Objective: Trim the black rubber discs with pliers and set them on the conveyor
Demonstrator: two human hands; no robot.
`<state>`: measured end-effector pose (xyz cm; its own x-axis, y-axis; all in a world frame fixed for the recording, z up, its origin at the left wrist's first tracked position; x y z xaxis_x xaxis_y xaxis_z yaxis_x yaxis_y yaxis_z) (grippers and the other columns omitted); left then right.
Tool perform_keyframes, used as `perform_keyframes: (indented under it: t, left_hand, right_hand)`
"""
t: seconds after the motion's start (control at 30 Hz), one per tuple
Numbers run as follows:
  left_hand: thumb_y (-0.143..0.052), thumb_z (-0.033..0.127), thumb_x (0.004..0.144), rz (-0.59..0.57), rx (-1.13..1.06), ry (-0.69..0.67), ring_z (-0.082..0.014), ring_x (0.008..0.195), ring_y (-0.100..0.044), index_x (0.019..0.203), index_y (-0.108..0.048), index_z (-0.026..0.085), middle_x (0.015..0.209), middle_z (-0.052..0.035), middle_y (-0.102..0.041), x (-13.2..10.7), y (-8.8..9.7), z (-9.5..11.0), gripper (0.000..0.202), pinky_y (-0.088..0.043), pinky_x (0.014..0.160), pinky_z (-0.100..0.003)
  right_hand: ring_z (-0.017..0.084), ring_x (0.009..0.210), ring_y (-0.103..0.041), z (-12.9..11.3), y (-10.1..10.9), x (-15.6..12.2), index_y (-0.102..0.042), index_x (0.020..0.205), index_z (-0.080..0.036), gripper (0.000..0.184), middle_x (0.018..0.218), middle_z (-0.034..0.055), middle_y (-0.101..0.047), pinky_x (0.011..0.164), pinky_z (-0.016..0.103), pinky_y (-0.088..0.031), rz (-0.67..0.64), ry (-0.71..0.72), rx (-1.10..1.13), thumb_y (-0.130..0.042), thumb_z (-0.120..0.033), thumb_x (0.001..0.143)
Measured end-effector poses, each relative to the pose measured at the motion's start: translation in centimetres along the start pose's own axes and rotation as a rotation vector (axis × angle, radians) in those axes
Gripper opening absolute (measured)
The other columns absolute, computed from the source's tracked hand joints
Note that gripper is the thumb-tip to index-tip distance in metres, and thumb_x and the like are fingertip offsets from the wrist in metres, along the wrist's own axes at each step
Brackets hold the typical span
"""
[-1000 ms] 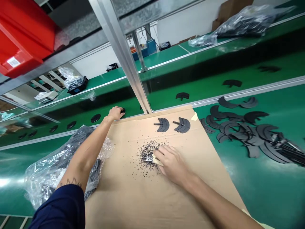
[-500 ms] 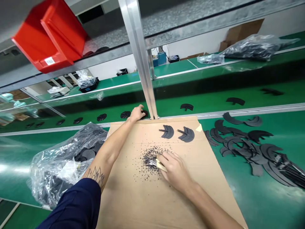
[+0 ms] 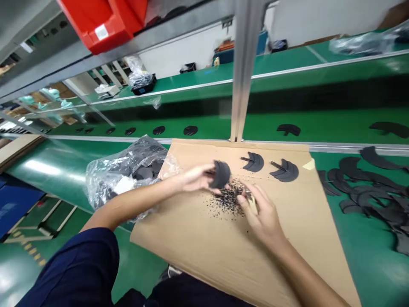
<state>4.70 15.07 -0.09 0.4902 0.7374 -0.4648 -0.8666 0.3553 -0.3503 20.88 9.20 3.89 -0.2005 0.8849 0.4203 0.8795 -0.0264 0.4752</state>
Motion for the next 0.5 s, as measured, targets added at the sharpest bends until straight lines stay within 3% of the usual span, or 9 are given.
perform_keyframes:
  t: [0.1,0.2,0.27,0.37,0.4,0.47,0.5]
  left_hand:
    - [-0.045,0.046,0.100,-0.099,-0.100,0.120,-0.0244,0.079,-0.075,0.116,-0.062,0.014,0.107,-0.0164,-0.073,-1.7,-4.0,-5.6,0.040,-0.062,0.074,-0.044]
    - [-0.031,0.053,0.103,-0.061,0.016,0.057,-0.0224,0.077,-0.075,0.115,-0.060,0.015,0.108,-0.0157,-0.072,-2.2,-4.6,-6.6,0.049,-0.062,0.072,-0.042]
    - [-0.028,0.050,0.104,0.006,0.279,-0.061,-0.0211,0.085,-0.074,0.108,-0.060,0.015,0.111,-0.0154,-0.071,-3.0,-3.0,-4.9,0.047,-0.062,0.072,-0.037]
    - [-0.047,0.042,0.100,0.116,0.725,-0.223,-0.0216,0.098,-0.069,0.097,-0.063,0.016,0.108,-0.0122,-0.071,-5.8,0.9,-0.4,0.031,-0.058,0.087,-0.036]
    - [-0.049,0.040,0.099,0.202,1.028,-0.265,-0.0218,0.100,-0.067,0.095,-0.064,0.016,0.105,-0.0108,-0.071,-7.0,2.6,1.3,0.029,-0.055,0.092,-0.037]
    - [-0.047,0.034,0.100,0.480,1.592,-0.160,-0.0248,0.100,-0.067,0.091,-0.064,0.017,0.099,-0.0101,-0.070,-9.4,7.1,4.0,0.026,-0.053,0.092,-0.039]
    - [-0.047,0.031,0.100,0.632,1.750,-0.055,-0.0260,0.102,-0.067,0.090,-0.064,0.017,0.096,-0.0099,-0.069,-10.5,9.6,5.1,0.025,-0.053,0.091,-0.038]
  right_hand:
    - [0.024,0.094,-0.065,0.0,-0.8,0.5,-0.067,0.109,-0.022,0.032,0.101,0.0092,-0.067,0.085,0.037,-0.054,-0.072,-0.063,0.092,-0.056,-0.049,0.095]
    - [0.021,0.078,-0.063,0.2,-2.3,0.6,-0.065,0.093,-0.024,0.031,0.085,0.0039,-0.066,0.072,0.032,-0.053,-0.218,-0.162,0.175,-0.059,-0.054,0.091]
    - [0.018,0.067,-0.058,0.5,-2.8,0.5,-0.063,0.088,-0.025,0.033,0.075,0.0004,-0.062,0.064,0.030,-0.050,-0.255,-0.247,0.194,-0.060,-0.057,0.088]
    - [0.017,0.064,-0.055,1.4,-2.3,0.4,-0.059,0.083,-0.024,0.036,0.072,-0.0012,-0.058,0.063,0.030,-0.049,-0.202,-0.370,0.203,-0.065,-0.060,0.082]
    - [0.017,0.065,-0.055,1.7,-2.0,0.4,-0.058,0.083,-0.024,0.037,0.072,-0.0011,-0.059,0.064,0.030,-0.049,-0.172,-0.408,0.208,-0.067,-0.060,0.079]
    - [0.018,0.067,-0.055,2.5,-1.5,0.4,-0.058,0.083,-0.024,0.040,0.075,-0.0003,-0.059,0.065,0.031,-0.050,-0.115,-0.480,0.218,-0.070,-0.061,0.074]
    - [0.018,0.068,-0.055,2.9,-1.3,0.4,-0.058,0.082,-0.023,0.041,0.075,0.0000,-0.059,0.064,0.031,-0.049,-0.088,-0.511,0.222,-0.071,-0.061,0.072]
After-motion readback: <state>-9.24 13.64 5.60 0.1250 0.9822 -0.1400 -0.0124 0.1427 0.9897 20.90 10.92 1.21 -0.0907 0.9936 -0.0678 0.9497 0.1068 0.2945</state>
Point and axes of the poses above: each hand's wrist, its own x-axis towards the middle knuckle, its own y-axis out of the back of the hand, z = x × y, the point moved 9 cm from there along x, towards the middle knuckle
